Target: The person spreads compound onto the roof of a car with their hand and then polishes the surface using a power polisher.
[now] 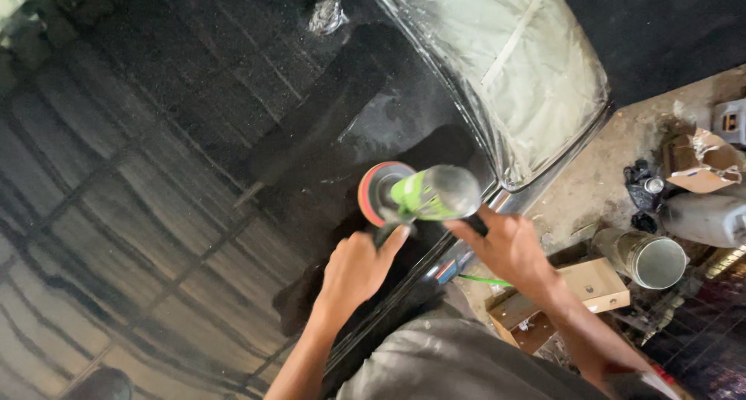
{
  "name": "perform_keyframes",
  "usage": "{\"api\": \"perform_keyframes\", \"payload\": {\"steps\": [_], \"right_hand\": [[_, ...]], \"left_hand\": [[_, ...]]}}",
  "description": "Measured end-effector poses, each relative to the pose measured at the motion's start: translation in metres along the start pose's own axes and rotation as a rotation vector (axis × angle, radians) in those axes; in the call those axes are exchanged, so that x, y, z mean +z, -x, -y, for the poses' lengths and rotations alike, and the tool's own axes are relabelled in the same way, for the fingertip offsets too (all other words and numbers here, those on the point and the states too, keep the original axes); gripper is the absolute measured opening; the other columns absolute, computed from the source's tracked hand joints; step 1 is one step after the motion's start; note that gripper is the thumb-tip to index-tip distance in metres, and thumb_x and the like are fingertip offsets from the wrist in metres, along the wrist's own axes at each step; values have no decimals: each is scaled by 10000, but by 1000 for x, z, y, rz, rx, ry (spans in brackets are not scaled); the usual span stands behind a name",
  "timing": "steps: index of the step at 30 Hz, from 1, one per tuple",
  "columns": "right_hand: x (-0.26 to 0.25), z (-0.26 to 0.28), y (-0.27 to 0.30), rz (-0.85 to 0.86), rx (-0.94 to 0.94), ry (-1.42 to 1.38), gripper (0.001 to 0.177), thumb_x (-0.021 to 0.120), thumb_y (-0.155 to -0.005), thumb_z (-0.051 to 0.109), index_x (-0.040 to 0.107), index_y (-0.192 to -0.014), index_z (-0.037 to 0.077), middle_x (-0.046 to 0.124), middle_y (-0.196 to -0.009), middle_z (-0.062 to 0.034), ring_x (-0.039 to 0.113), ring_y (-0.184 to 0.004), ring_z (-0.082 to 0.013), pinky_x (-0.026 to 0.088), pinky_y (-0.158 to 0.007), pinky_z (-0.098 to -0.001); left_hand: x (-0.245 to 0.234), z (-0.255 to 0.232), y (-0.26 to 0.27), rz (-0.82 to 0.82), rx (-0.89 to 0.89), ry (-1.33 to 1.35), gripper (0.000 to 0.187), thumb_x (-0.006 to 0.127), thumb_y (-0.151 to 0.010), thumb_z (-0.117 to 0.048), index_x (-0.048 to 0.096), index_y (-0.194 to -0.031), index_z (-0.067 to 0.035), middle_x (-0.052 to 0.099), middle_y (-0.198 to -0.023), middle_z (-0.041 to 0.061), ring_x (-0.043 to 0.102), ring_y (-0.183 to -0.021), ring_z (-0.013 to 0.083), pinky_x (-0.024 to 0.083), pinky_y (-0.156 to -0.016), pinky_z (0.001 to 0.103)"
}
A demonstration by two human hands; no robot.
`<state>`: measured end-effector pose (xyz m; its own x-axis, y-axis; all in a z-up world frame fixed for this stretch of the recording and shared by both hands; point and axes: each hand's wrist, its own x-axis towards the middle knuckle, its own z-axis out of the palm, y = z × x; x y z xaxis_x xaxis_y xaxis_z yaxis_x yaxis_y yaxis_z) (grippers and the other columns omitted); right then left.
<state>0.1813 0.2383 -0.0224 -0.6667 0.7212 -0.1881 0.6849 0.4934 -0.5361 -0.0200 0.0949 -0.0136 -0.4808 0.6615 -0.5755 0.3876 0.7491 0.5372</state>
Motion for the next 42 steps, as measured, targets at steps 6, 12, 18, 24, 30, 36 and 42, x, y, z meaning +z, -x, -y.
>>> {"api": "perform_keyframes", "payload": {"steps": [6, 12, 18, 24, 30, 36, 42], "right_hand": [[-21, -60, -15, -77, 82, -31, 336, 727, -935, 345, 728, -958, 10, 671, -591, -161, 629, -417, -250, 470, -409, -399], [-37, -75, -50, -181, 23, -6, 312, 731, -978, 323, 749, -998, 12, 668, -692, -203, 681, -550, -290, 510, -503, -408], [-44, -67, -101, -181, -34, -15, 333, 753, -959, 348, 738, -987, 16, 686, -710, -202, 723, -655, -349, 536, -568, -416], [-41, -71, -148, -186, -164, 7, 334, 765, -963, 345, 731, -960, 13, 684, -738, -200, 691, -669, -389, 525, -556, -427], [-37, -69, -197, -129, -353, 232, 279, 725, -993, 363, 785, -999, 90, 643, -669, -157, 649, -574, -367, 489, -516, -444], [-42, -49, -249, -99, -414, 339, 293, 631, -1009, 389, 789, -1014, 142, 612, -615, -127, 637, -511, -299, 489, -471, -406], [-35, -31, -293, 115, -217, 353, 442, 533, -1074, 518, 757, -985, 148, 559, -489, -69, 611, -435, -243, 496, -450, -380]], "left_hand": [[17, -52, -58, 308, 65, 84, 785, 523, -905, -693, 705, -671, 34, 639, -485, 165, 696, -452, 321, 595, -538, 411], [27, -81, -104, 289, 80, 140, 715, 573, -851, -706, 683, -787, -2, 679, -546, 147, 705, -441, 273, 596, -482, 391], [6, -91, -136, 283, -1, 163, 805, 597, -827, -750, 649, -701, 43, 645, -546, 126, 669, -426, 241, 537, -389, 380], [-15, -91, -169, 255, -46, 228, 835, 602, -839, -743, 562, -598, 56, 614, -527, 125, 645, -415, 229, 518, -343, 392], [-41, -83, -194, 209, -26, 239, 819, 591, -856, -715, 589, -572, 54, 625, -510, 140, 632, -376, 214, 503, -317, 369], [-75, -85, -220, 167, -39, 386, 714, 657, -856, -635, 590, -639, 42, 597, -510, 124, 574, -353, 193, 374, -282, 357], [-102, -86, -245, 122, -66, 346, 726, 659, -870, -648, 559, -640, 34, 571, -512, 115, 536, -342, 178, 354, -290, 342]]}}
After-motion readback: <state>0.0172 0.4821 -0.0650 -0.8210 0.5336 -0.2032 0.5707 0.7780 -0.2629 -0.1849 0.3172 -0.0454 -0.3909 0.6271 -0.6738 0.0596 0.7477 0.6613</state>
